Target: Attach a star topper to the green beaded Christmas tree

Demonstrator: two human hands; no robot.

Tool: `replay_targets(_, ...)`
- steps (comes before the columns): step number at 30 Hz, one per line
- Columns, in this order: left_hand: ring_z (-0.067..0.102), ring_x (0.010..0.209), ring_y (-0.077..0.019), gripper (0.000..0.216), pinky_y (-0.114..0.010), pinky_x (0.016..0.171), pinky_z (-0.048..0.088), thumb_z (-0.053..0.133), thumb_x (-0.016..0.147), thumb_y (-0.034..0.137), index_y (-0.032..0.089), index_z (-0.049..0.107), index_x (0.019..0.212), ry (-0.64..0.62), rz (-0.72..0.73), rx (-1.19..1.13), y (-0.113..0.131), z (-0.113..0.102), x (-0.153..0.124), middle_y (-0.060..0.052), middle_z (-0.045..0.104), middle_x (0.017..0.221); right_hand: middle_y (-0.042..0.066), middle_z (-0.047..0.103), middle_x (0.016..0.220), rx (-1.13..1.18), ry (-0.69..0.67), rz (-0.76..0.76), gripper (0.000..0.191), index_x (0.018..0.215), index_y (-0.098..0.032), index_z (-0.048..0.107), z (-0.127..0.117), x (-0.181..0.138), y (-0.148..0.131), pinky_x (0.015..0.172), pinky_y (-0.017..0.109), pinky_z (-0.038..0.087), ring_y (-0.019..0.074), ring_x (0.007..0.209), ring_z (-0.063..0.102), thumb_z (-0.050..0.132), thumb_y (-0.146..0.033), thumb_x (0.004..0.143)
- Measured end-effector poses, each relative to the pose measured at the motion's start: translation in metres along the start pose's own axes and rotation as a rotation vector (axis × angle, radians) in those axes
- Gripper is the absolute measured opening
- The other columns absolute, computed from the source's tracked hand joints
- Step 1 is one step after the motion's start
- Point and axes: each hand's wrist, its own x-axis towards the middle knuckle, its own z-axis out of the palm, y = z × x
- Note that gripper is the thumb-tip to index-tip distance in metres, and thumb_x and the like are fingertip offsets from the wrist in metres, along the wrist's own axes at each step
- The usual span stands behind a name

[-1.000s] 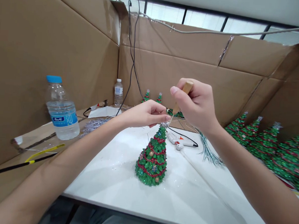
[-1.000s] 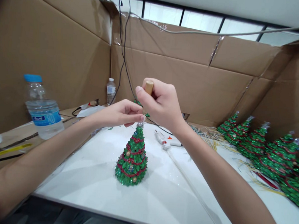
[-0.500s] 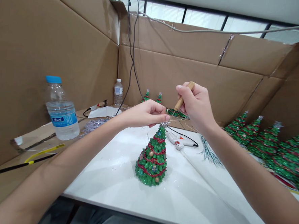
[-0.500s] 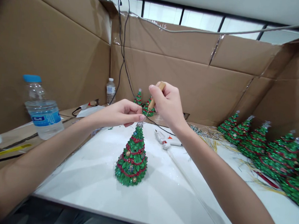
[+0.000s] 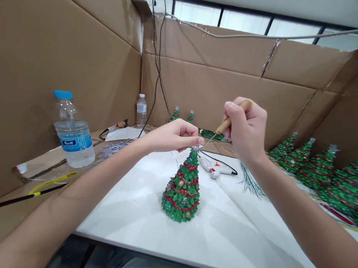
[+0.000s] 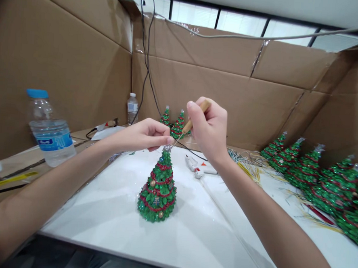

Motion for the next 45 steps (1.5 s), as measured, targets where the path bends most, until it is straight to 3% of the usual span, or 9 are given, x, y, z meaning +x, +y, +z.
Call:
replay_targets(6, 0.036, 0.045, -0.0046, 0.034, -0.018, 0.044, 0.026, 0.056, 0.089, 0.037, 0.015, 0.051, 0.064, -0.011, 0.010, -0.003, -0.001, -0.001, 0.000, 0.005, 0.044, 0.049, -0.005, 0.042, 0.049, -0.196, 0.033, -0.300, 0.038, 0.058, -0.022, 0.043, -0.004, -0.018, -0.010, 0.040, 0.024, 0.031, 0.0067, 0.040, 0.038, 0.057, -0.037, 0.090)
replay_targets(13, 0.035, 0.046, -0.0045, 0.036, -0.018, 0.044, 0.026, 0.056, 0.089, 0.037, 0.015, 0.047, 0.062, -0.004, 0.016, 0.003, 0.000, 0.000, 0.000, 0.005, 0.044, 0.049, -0.005, 0.040, 0.042, -0.414, 0.050, -0.496, 0.038, 0.057, -0.023, 0.044, -0.005, -0.028, -0.017, 0.039, 0.025, 0.029, 0.0079, 0.039, 0.036, 0.056, -0.037, 0.091)
replay_targets(20, 0.035, 0.045, -0.0043, 0.034, -0.017, 0.043, 0.026, 0.054, 0.089, 0.036, 0.015, 0.049, 0.063, 0.000, 0.029, -0.005, 0.000, 0.000, -0.001, 0.005, 0.043, 0.050, -0.006, 0.038, 0.044, -0.408, -0.031, -0.581, 0.036, 0.057, -0.022, 0.043, -0.005, -0.028, -0.019, 0.040, 0.023, 0.031, 0.0064, 0.039, 0.034, 0.054, -0.031, 0.090)
replay_targets(34, 0.035, 0.045, -0.0044, 0.032, -0.018, 0.043, 0.026, 0.056, 0.089, 0.033, 0.014, 0.052, 0.064, 0.001, -0.014, 0.007, 0.003, 0.000, -0.001, 0.005, 0.043, 0.048, -0.008, 0.042, 0.047, 0.006, 0.135, 0.080, 0.034, 0.062, -0.022, 0.042, -0.007, -0.021, 0.006, 0.032, 0.018, 0.028, 0.0049, 0.034, 0.039, 0.062, -0.038, 0.085)
replay_targets(45, 0.035, 0.044, -0.0045, 0.034, -0.018, 0.043, 0.024, 0.056, 0.088, 0.037, 0.015, 0.050, 0.062, 0.001, -0.021, 0.011, 0.005, -0.001, -0.001, 0.005, 0.044, 0.048, -0.008, 0.050, 0.045, 0.227, 0.226, 0.468, 0.027, 0.066, -0.021, 0.048, -0.017, -0.040, 0.023, 0.033, 0.018, 0.036, 0.0064, 0.034, 0.045, 0.067, -0.036, 0.078)
